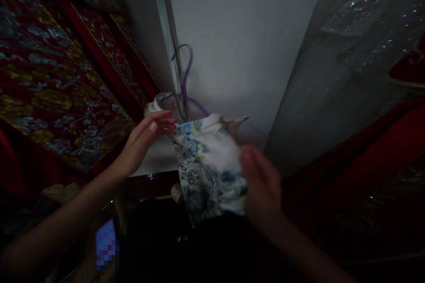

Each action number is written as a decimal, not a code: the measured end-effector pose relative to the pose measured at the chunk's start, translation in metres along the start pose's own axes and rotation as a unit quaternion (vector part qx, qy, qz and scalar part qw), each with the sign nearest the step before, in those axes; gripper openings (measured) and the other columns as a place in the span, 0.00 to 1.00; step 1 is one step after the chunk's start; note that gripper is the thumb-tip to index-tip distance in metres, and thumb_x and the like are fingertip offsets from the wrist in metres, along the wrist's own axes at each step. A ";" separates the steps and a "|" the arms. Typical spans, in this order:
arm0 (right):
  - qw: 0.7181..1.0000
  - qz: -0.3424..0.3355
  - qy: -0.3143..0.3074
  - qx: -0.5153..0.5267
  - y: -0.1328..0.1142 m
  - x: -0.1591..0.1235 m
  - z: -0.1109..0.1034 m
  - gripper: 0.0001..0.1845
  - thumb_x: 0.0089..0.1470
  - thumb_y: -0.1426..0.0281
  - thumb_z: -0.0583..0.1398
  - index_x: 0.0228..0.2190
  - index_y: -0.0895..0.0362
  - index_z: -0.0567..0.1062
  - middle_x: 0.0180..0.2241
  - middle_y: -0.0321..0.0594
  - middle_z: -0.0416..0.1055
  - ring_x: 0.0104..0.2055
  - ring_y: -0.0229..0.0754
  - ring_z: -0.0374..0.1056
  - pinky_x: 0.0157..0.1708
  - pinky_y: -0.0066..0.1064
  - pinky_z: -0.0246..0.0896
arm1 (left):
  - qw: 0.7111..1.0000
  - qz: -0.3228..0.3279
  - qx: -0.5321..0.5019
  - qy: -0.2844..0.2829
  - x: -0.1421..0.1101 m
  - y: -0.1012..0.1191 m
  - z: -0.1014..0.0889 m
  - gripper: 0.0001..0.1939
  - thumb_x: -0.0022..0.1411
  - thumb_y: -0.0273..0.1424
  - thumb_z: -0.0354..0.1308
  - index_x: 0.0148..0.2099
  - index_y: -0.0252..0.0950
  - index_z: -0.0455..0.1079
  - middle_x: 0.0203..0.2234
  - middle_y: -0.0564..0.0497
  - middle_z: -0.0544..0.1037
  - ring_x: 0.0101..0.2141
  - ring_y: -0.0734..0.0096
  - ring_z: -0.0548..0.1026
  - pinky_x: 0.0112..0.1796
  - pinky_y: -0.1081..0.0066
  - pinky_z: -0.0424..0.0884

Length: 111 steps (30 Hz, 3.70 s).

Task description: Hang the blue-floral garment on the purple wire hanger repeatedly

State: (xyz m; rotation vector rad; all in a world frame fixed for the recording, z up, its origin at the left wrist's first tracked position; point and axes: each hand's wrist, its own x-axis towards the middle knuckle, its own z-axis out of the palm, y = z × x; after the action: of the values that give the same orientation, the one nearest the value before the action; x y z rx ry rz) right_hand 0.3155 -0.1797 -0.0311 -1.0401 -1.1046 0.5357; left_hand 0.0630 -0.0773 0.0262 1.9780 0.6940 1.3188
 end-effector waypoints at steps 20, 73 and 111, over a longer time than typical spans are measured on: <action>0.933 0.073 -0.352 0.021 0.061 0.056 0.038 0.21 0.54 0.50 0.65 0.26 0.56 0.76 0.22 0.35 0.72 0.24 0.39 0.69 0.24 0.29 0.66 | 0.971 -0.177 0.156 -0.025 -0.038 0.031 -0.088 0.15 0.59 0.45 0.65 0.30 0.39 0.74 0.18 0.54 0.71 0.21 0.71 0.69 0.24 0.73 0.66; 0.988 0.133 -0.079 -0.018 0.138 -0.107 0.091 0.15 0.54 0.56 0.64 0.32 0.55 0.79 0.32 0.43 0.79 0.35 0.48 0.75 0.38 0.36 0.71 | 0.901 -0.288 -0.191 0.263 -0.166 -0.086 0.118 0.16 0.58 0.43 0.67 0.44 0.40 0.76 0.32 0.48 0.82 0.32 0.63 0.79 0.40 0.64 0.75; 0.894 -0.338 -0.242 -0.167 0.009 0.100 0.106 0.10 0.66 0.69 0.56 0.37 0.56 0.77 0.33 0.39 0.76 0.37 0.40 0.72 0.39 0.31 0.64 | 0.976 -0.008 -0.158 0.151 0.009 -0.012 0.035 0.17 0.58 0.25 0.64 0.41 0.41 0.58 0.24 0.58 0.76 0.24 0.78 0.73 0.24 0.79 0.64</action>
State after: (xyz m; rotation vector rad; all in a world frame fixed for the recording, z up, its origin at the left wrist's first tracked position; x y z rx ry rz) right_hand 0.2596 -0.0528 0.0150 -0.7412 -1.9495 0.0240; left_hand 0.0982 -0.0706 0.0123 1.5326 0.5929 1.6291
